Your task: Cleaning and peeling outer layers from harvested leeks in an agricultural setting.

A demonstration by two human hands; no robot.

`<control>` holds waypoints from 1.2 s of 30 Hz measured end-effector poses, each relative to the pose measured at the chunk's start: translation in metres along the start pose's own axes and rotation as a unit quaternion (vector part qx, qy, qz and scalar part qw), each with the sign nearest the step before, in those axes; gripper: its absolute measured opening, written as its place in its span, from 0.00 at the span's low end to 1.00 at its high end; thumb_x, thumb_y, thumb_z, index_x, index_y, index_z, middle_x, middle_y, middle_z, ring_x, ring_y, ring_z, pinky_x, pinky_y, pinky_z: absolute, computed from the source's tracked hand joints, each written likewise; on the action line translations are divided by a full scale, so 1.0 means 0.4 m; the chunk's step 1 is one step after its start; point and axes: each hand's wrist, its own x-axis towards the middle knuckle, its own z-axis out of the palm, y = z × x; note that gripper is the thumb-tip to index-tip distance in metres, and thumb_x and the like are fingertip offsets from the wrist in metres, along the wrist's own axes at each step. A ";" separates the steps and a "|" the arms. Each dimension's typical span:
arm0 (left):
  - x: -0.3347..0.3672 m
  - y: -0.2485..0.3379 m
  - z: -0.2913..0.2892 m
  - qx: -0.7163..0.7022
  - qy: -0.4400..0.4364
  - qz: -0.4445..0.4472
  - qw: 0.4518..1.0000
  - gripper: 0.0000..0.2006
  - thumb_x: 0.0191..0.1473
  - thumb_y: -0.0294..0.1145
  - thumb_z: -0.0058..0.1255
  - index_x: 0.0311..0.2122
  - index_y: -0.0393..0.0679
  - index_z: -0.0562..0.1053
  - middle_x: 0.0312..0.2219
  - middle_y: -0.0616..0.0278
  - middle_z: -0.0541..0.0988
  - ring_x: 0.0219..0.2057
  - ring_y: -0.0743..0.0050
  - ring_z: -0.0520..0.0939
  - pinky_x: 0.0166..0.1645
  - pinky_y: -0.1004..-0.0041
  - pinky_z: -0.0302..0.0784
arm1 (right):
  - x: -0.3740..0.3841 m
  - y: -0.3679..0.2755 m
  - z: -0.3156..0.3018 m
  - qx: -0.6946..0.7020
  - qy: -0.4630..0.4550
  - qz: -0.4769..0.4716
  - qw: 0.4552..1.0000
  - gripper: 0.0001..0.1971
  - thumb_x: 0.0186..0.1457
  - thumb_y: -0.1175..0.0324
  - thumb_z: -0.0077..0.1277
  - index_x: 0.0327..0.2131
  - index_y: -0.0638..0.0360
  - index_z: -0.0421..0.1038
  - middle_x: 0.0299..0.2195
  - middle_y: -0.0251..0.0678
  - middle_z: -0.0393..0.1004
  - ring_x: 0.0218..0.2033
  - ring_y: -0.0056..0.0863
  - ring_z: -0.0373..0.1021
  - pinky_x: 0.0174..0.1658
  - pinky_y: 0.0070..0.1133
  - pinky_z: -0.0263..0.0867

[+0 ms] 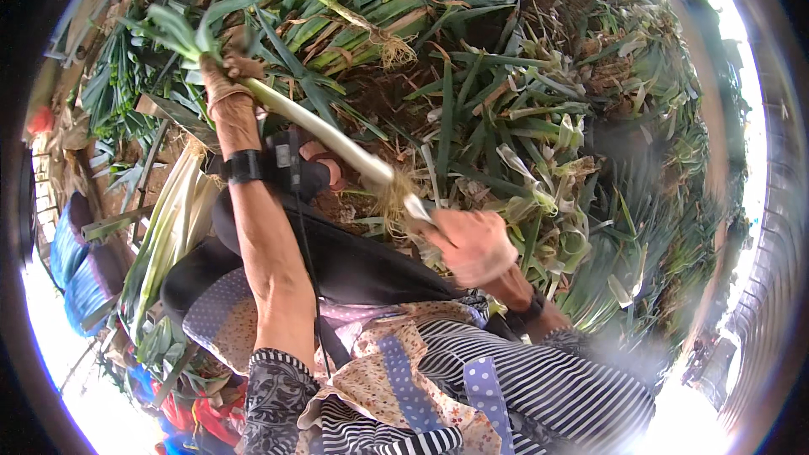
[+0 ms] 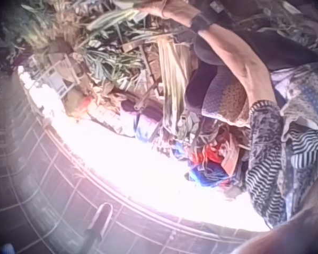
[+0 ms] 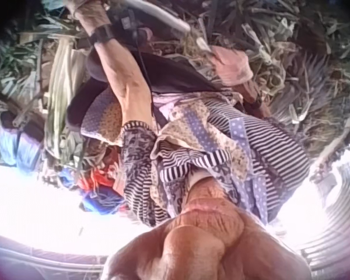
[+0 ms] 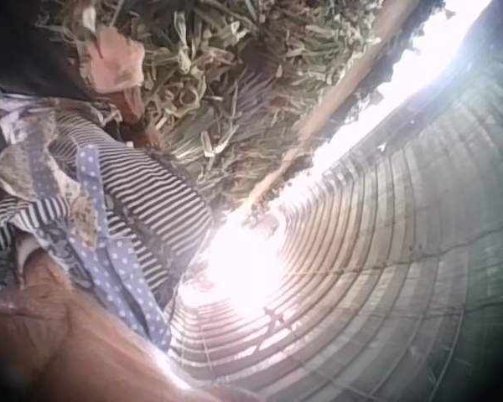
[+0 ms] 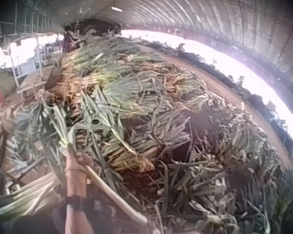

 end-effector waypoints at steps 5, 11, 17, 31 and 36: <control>-0.015 0.013 0.019 -0.006 -0.095 0.026 0.995 0.22 0.49 0.57 0.49 0.20 0.46 0.65 0.10 0.74 0.64 0.09 0.84 0.61 0.14 0.80 0.55 | -0.094 0.136 0.000 -0.151 -0.102 0.176 0.967 0.16 0.52 0.54 0.49 0.38 0.55 0.72 0.30 0.39 0.72 0.31 0.31 0.70 0.32 0.25 0.67; -0.017 -0.003 0.012 -0.085 -0.215 -0.034 0.972 0.22 0.49 0.55 0.51 0.24 0.43 0.67 0.12 0.73 0.65 0.10 0.84 0.62 0.14 0.81 0.56 | 0.111 0.169 -0.003 0.186 0.034 0.154 0.970 0.22 0.50 0.59 0.53 0.47 0.60 0.67 0.39 0.44 0.70 0.39 0.37 0.69 0.42 0.26 0.67; -0.027 -0.057 0.034 -0.151 -0.227 -0.086 0.958 0.21 0.48 0.56 0.52 0.28 0.44 0.71 0.12 0.72 0.66 0.10 0.85 0.63 0.14 0.81 0.58 | 0.292 0.132 0.099 0.622 -0.181 0.141 0.749 0.20 0.55 0.62 0.50 0.48 0.64 0.66 0.31 0.30 0.72 0.31 0.17 0.67 0.35 0.15 0.64; 0.012 0.007 -0.001 0.013 -0.013 0.058 0.998 0.25 0.53 0.59 0.41 0.20 0.46 0.63 0.09 0.72 0.64 0.09 0.82 0.61 0.14 0.80 0.56 | -0.085 0.069 -0.121 0.338 -0.017 0.487 0.805 0.22 0.51 0.53 0.52 0.40 0.64 0.72 0.29 0.37 0.76 0.28 0.21 0.72 0.29 0.16 0.66; -0.031 -0.060 0.077 0.114 0.111 0.165 0.973 0.23 0.55 0.56 0.40 0.20 0.47 0.63 0.09 0.69 0.64 0.09 0.75 0.62 0.16 0.75 0.64 | -0.074 0.193 -0.107 0.161 -0.046 0.371 0.914 0.19 0.48 0.58 0.55 0.41 0.57 0.71 0.34 0.41 0.73 0.32 0.30 0.72 0.34 0.24 0.68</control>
